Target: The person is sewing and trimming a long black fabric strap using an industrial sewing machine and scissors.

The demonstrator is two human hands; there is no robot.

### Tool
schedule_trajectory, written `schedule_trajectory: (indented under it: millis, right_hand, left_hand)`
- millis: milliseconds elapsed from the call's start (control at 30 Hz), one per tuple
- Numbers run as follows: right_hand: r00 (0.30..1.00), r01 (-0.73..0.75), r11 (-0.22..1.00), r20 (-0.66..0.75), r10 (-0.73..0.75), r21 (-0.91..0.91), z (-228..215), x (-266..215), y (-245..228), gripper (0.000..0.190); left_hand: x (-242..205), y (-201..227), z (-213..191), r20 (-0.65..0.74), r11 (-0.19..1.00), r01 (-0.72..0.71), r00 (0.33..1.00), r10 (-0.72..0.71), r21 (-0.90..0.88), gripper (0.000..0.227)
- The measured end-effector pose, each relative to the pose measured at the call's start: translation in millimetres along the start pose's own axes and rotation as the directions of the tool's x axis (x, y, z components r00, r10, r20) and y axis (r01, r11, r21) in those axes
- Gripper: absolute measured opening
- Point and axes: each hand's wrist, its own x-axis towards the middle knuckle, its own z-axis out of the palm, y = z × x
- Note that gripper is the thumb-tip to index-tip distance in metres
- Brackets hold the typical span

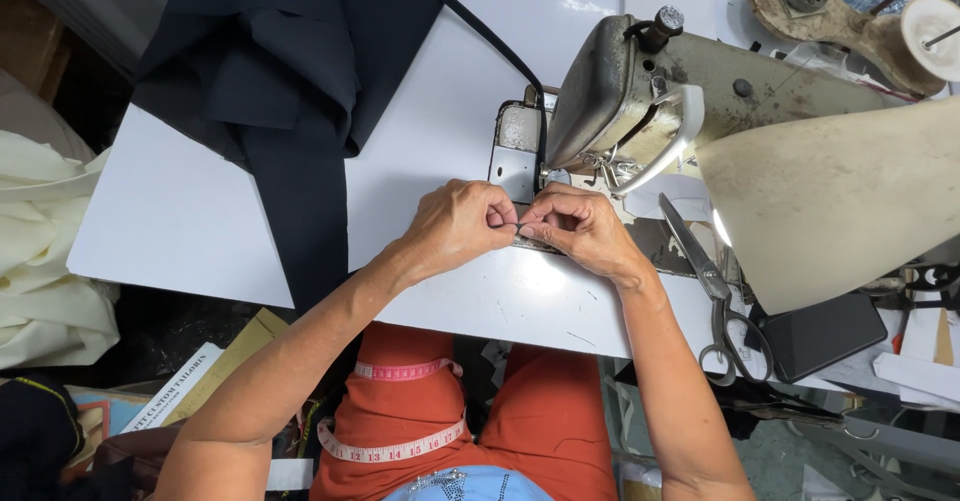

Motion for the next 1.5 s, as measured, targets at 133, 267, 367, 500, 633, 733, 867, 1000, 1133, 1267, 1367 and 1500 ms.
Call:
schedule_trajectory:
  millis: [133,267,367,500,633,733,867,1000,1133,1267,1367,1500]
  right_hand:
    - [1.000,-0.011,1.000,0.009,0.011,0.002,-1.4,1.2,-4.8,0.008]
    - [1.000,-0.015,1.000,0.008,0.015,-0.003,-1.5,2.5,-15.7,0.009]
    - [1.000,-0.016,1.000,0.009,0.016,-0.006,-0.3,1.6,-9.3,0.008]
    - [1.000,0.004,1.000,0.002,-0.004,-0.006,-1.1,0.6,-9.5,0.007]
    - [0.999,0.044,0.999,-0.003,-0.044,-0.015,0.1,1.0,-13.3,0.006]
    - [0.997,0.077,0.996,-0.012,-0.078,-0.053,-1.9,0.4,-16.7,0.006]
    - [0.975,0.206,0.951,-0.039,-0.221,-0.230,-2.4,-1.2,-25.7,0.007]
    - [0.945,0.271,0.869,-0.059,-0.323,-0.415,-0.6,-8.7,-15.6,0.008]
    - [0.876,0.356,0.627,0.013,-0.482,-0.693,4.9,-15.5,-19.5,0.013]
    - [0.800,0.412,0.528,0.019,-0.599,-0.743,10.9,-17.1,-22.5,0.010]
    - [0.793,0.400,0.534,-0.011,-0.610,-0.745,15.5,-22.2,-30.3,0.014]
    - [0.781,0.394,0.506,-0.011,-0.624,-0.767,22.3,-32.6,-19.5,0.014]
  left_hand:
    - [-3.2,0.0,-3.5,0.038,0.999,0.022,0.999,-0.021,-0.039,0.011]
    - [-8.2,-1.1,-5.0,0.048,0.996,0.041,0.998,-0.037,-0.081,0.015]
    - [-6.0,-6.6,-1.8,0.053,0.997,0.028,0.998,-0.025,-0.073,0.018]
    - [-13.1,0.2,-10.0,0.021,0.999,-0.035,0.999,0.035,-0.009,0.016]
    - [-19.2,5.5,-13.1,0.012,0.993,-0.093,0.996,0.092,0.079,0.013]
    - [-20.2,9.3,-5.4,-0.008,0.972,-0.171,0.985,0.174,0.159,0.020]
    - [-23.4,16.4,4.6,-0.037,0.932,-0.256,0.961,0.274,0.256,0.027]
    - [-23.7,16.4,28.3,-0.015,0.860,-0.297,0.943,0.333,0.416,0.017]
    - [-37.1,43.1,27.0,0.027,0.771,-0.319,0.930,0.366,0.551,0.014]
    - [-40.8,44.6,33.5,0.002,0.747,-0.346,0.908,0.420,0.568,0.013]
    - [-49.4,53.2,29.0,-0.010,0.700,-0.359,0.886,0.463,0.617,0.013]
    - [-53.1,50.0,34.9,-0.013,0.680,-0.357,0.880,0.474,0.640,0.011]
